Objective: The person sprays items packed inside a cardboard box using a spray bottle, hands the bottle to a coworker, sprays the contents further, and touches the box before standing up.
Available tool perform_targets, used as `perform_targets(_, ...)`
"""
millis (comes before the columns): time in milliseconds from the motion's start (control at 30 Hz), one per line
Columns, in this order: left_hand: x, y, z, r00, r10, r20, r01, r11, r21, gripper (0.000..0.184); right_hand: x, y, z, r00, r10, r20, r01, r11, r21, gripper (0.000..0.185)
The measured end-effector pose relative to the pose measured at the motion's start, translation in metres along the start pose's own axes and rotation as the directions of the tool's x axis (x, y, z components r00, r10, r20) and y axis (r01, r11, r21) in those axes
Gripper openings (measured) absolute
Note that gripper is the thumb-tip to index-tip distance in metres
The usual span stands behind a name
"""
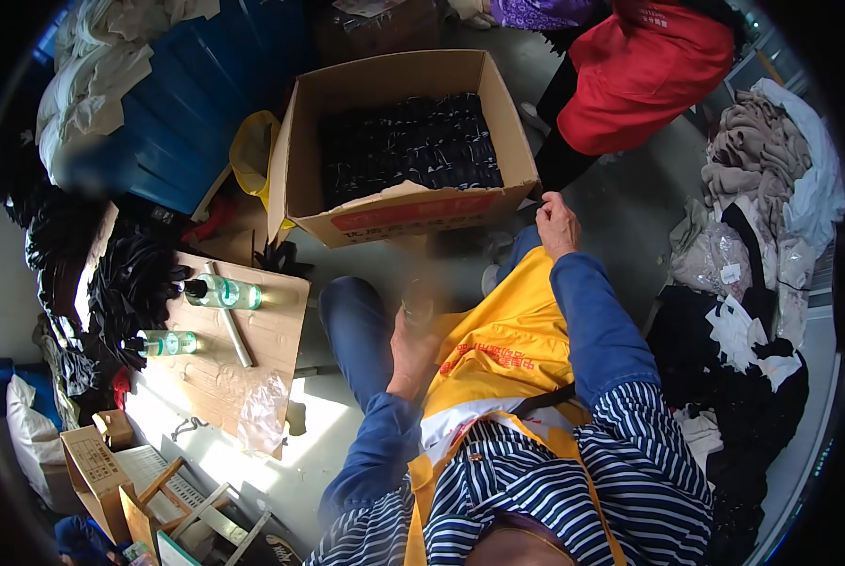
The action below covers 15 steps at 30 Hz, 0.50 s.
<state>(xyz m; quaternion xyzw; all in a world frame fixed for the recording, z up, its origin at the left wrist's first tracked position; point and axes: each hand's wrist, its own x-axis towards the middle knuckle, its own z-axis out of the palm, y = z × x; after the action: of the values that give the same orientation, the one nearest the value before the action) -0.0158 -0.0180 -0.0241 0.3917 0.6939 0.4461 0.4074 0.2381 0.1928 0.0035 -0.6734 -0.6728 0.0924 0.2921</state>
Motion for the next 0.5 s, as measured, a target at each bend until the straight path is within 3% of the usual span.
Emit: perform_targets(500, 0.002, -0.021, 0.000, 0.999, 0.038, 0.013, -0.038, 0.999, 0.010, 0.054, -0.001, 0.001, 0.002, 1.000, -0.015, 0.000, 0.015, 1.000, 0.025, 0.025)
